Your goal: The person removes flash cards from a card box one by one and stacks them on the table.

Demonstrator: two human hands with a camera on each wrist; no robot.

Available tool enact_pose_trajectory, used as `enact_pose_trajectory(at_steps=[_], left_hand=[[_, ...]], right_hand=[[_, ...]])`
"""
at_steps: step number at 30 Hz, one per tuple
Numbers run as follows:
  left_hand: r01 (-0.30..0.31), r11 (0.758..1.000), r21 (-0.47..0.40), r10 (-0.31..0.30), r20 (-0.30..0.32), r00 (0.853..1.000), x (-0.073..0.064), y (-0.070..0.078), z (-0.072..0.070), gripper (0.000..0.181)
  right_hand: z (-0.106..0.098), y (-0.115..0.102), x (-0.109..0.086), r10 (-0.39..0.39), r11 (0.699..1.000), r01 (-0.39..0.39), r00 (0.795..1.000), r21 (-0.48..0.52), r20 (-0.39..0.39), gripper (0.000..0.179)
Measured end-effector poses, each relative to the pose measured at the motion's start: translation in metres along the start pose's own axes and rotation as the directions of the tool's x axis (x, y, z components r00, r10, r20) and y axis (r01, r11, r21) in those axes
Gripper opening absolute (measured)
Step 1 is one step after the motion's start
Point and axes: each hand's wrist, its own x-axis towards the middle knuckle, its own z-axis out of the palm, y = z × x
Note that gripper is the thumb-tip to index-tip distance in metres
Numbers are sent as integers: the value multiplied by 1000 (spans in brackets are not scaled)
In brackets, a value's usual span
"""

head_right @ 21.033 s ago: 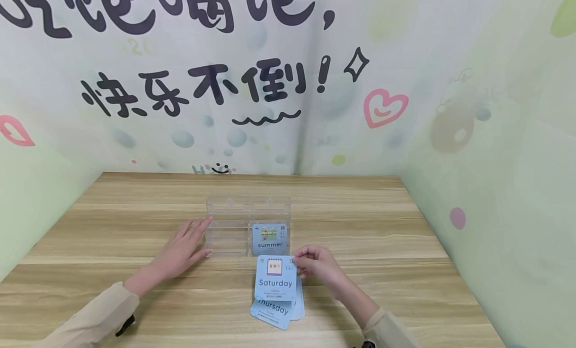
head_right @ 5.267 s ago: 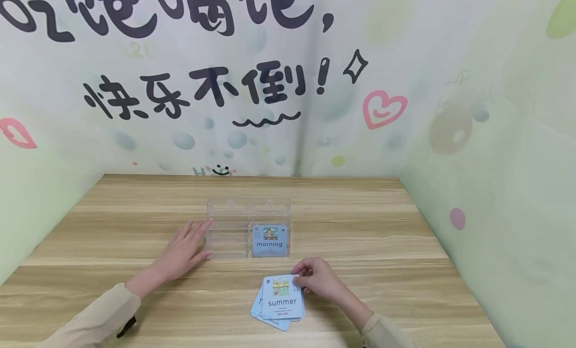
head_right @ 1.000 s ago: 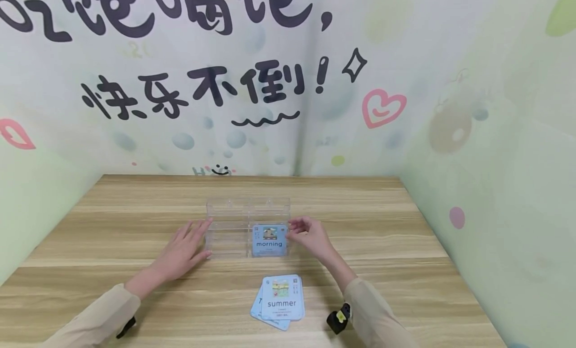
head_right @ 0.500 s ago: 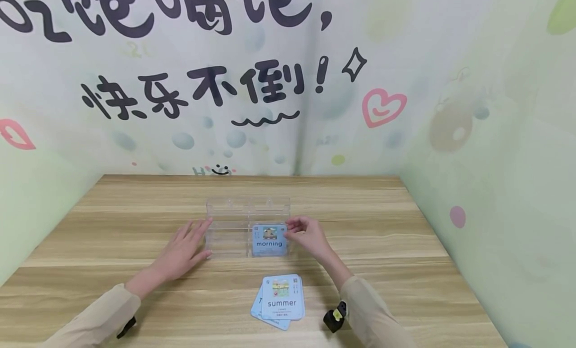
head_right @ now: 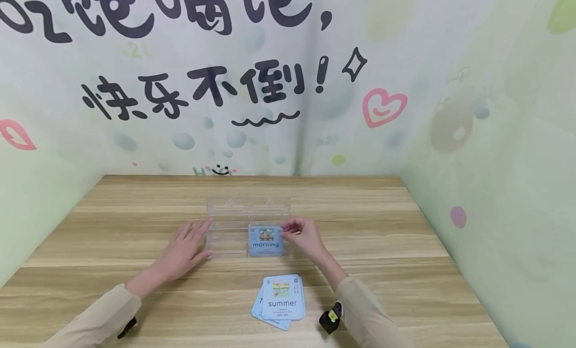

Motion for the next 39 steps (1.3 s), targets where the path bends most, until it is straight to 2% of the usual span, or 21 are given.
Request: enact_pose_trajectory(at_steps=[10,15,20,24,29,33,39], left_hand=[[4,1000,-6,-4,2,1000,0,1,-1,75],[11,1000,-15,-11,0,1000,0,1,1,75],[21,999,-25,-21,2,1000,0,1,1,76],[17,999,-27,-17,1,1000,0,1,1,75],[11,1000,-28,-11,-1,1000,0,1,0,75],[10,1000,-25,-10,-3,1000,0,0,1,75],[11,999,-30,-11,-1,1000,1,0,2,75]], right_hand=[[1,3,1,-38,999,38,999,-6,6,8],[1,-18,-7,-36,999,36,999,0,27,7],[-3,-30,-11,20,999,-21,999,25,40,10],[-8,-24,-7,42,996,-44,999,78,31,11],[-13,-13,-4,32,994,-32,999,100,11,14],[-16,-13,-5,21,992,-23,1000,127,13,14],[-21,-18,-8,44,987,-48,999,153,28,14]])
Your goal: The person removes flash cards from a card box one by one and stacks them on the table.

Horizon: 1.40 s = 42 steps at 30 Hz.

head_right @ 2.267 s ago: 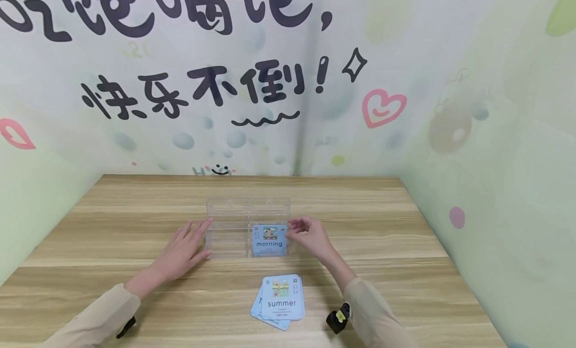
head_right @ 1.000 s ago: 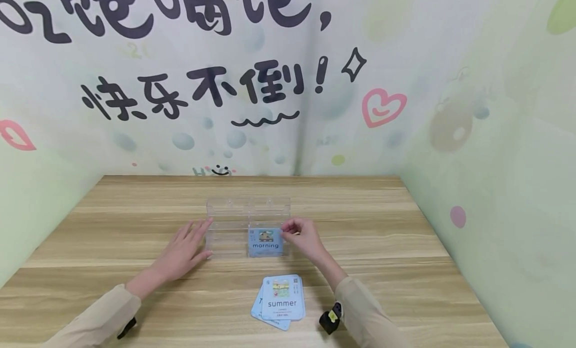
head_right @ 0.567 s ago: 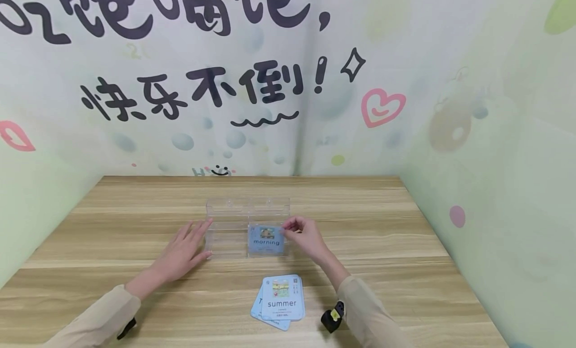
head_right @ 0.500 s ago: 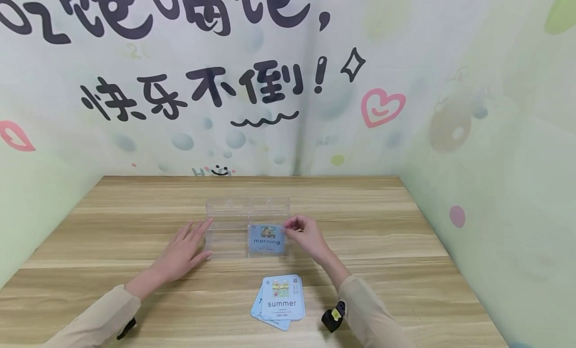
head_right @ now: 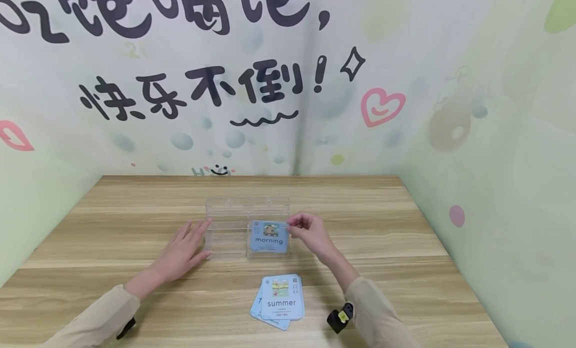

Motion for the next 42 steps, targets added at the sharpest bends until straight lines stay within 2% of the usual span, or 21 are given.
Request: enact_pose_trajectory(at_steps=[6,21,30,42], left_hand=[[-1,1000,-3,1,2,1000,0,0,0,75],[6,1000,-5,-6,5,1000,-1,0,-1,74],[17,1000,0,-17,15,1000,0,1,-2,74],[16,1000,10,-16,10,1000,0,0,-2,75]], right_hand=[[-4,-3,-4,41,999,-41,999,-21,13,13],[-10,-8,-13,85,996,-84,995,-23,53,15],[-13,-9,-24,156,987,-153,985,-47,76,15],[-18,-2,-32,206,979,-206,974,-8,100,17]])
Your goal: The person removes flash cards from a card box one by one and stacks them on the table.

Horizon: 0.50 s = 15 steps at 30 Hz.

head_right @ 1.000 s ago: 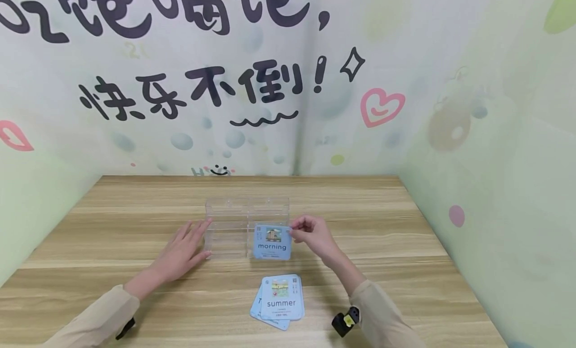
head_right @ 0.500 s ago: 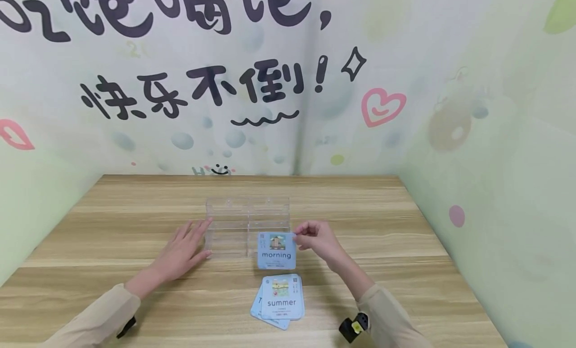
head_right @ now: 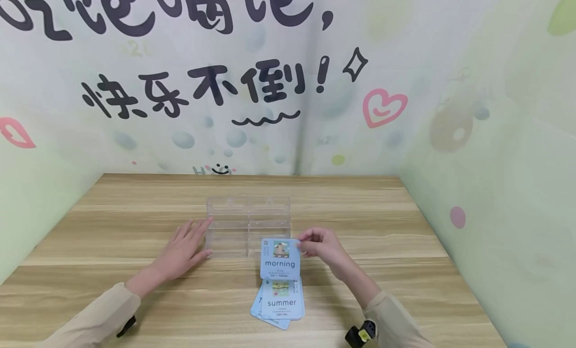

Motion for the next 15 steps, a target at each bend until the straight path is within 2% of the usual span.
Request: enact_pose_trajectory(at_steps=[11,15], left_hand=[[-7,1000,-3,7,-4,1000,0,1,-1,75],[-3,1000,-4,3,-3,1000,0,1,-1,75]], right_hand=[[1,14,-7,102,994,-103,994,47,33,16],[1,18,-9,121,988,-127,990,90,72,13]])
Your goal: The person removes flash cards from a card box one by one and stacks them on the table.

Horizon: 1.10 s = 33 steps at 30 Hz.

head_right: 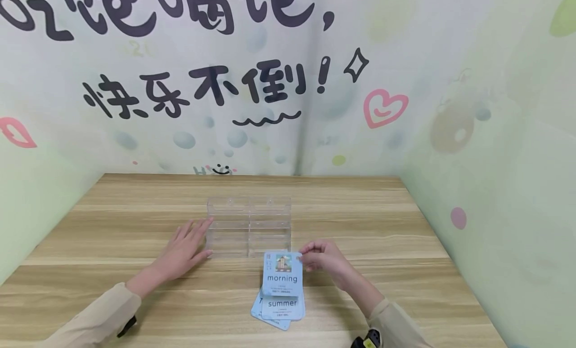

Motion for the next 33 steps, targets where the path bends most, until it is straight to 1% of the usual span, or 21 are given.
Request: enact_pose_trajectory(at_steps=[4,8,12,22,33], left_hand=[[-1,1000,3,1,-3,1000,0,0,1,75],[-3,1000,2,3,-5,1000,0,-1,2,75],[-2,1000,0,2,-3,1000,0,-1,3,75],[-1,1000,-3,1,-2,1000,0,0,3,75],[-4,1000,-2,4,-5,1000,0,1,2,74]], right_hand=[[0,3,-2,23,999,-24,999,37,38,12],[0,7,-2,63,997,-66,996,50,59,13],[0,12,-4,88,994,-92,994,57,72,14],[3,19,-7,95,993,-100,992,67,79,10],[4,24,-8,123,988,-131,987,82,101,10]])
